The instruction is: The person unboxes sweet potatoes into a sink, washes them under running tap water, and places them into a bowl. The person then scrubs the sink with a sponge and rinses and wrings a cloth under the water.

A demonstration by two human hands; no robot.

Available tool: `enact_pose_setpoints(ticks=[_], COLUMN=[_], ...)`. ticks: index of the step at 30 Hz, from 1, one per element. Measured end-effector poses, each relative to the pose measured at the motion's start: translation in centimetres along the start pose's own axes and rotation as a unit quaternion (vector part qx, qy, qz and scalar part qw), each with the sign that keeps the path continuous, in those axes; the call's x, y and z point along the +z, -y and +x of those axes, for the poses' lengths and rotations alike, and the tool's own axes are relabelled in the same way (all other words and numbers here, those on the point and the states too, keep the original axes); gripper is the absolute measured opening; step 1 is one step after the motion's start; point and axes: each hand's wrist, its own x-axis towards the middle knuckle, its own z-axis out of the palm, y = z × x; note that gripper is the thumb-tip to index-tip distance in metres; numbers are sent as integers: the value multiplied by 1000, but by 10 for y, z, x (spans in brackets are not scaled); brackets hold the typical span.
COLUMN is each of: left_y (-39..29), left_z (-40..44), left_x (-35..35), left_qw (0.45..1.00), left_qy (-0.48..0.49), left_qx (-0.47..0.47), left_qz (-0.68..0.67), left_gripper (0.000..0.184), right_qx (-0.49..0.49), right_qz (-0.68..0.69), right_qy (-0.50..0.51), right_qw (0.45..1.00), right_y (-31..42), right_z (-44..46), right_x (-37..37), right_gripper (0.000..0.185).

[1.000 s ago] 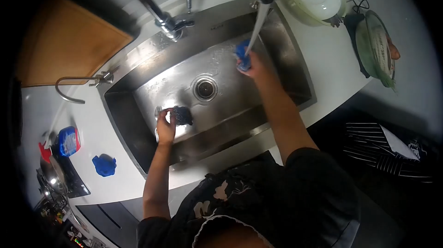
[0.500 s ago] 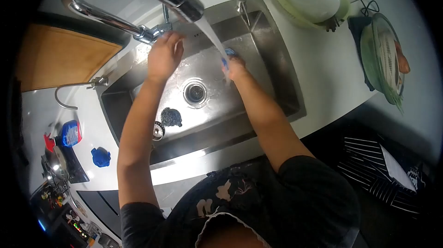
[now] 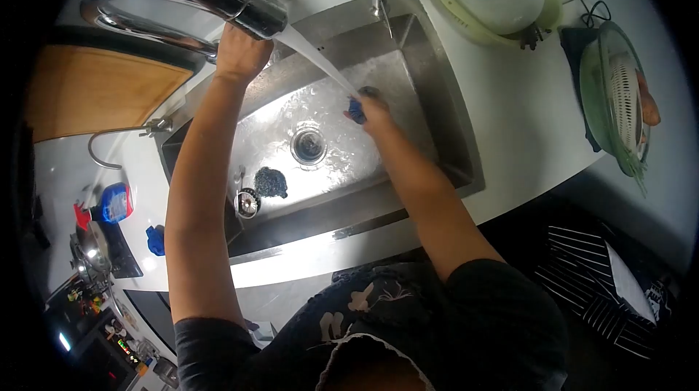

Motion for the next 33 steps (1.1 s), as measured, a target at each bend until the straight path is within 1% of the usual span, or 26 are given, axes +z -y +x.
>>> enact_pose_setpoints(ticks=[1, 4, 7, 10, 13, 16, 19, 22, 25, 28, 31, 33], left_y=[-1, -5, -5, -2, 3, 4, 5, 7, 5, 2, 0, -1], left_z=[-1, -5, -12, -22, -28, -33, -36, -35, -34, -32, -31, -30], left_x=[-3, -12, -18, -23, -23, -27, -29, -30, -32, -29, -23, -19], left_qw=[1000, 999, 998, 997, 990, 991, 991, 989, 990, 988, 988, 987], left_qy=[-4, -12, -13, -24, -110, -95, -95, -101, -69, -78, -65, -62], left_qx=[-5, -19, -19, -6, 31, 33, 38, 41, 36, 50, 70, 77], left_qz=[-10, -36, -58, -76, -83, -86, -84, -101, -121, -125, -122, -126], left_gripper=[18, 20, 20, 19, 13, 13, 13, 14, 15, 16, 15, 14], right_qx=[-7, -22, -25, 5, 3, -9, -6, -62, -90, -57, -25, -3], right_qz=[43, 65, 25, -83, -113, -97, -141, -47, 14, -39, -69, -76], right_qy=[-6, 27, 110, -5, -62, -67, -40, 28, -10, 16, -9, -57], right_qw=[999, 997, 993, 996, 992, 993, 989, 997, 996, 997, 997, 995], right_y=[-3, -11, -17, -17, -8, -1, 0, -2, -7, -11, -9, -3], right_z=[2, 15, 36, 47, 36, 28, 31, 12, 11, 14, 15, 9], right_x=[-6, -15, -22, -8, 4, 11, 0, -6, -6, 2, 16, 24], right_gripper=[25, 21, 23, 22, 30, 35, 12, 10, 10, 14, 20, 24])
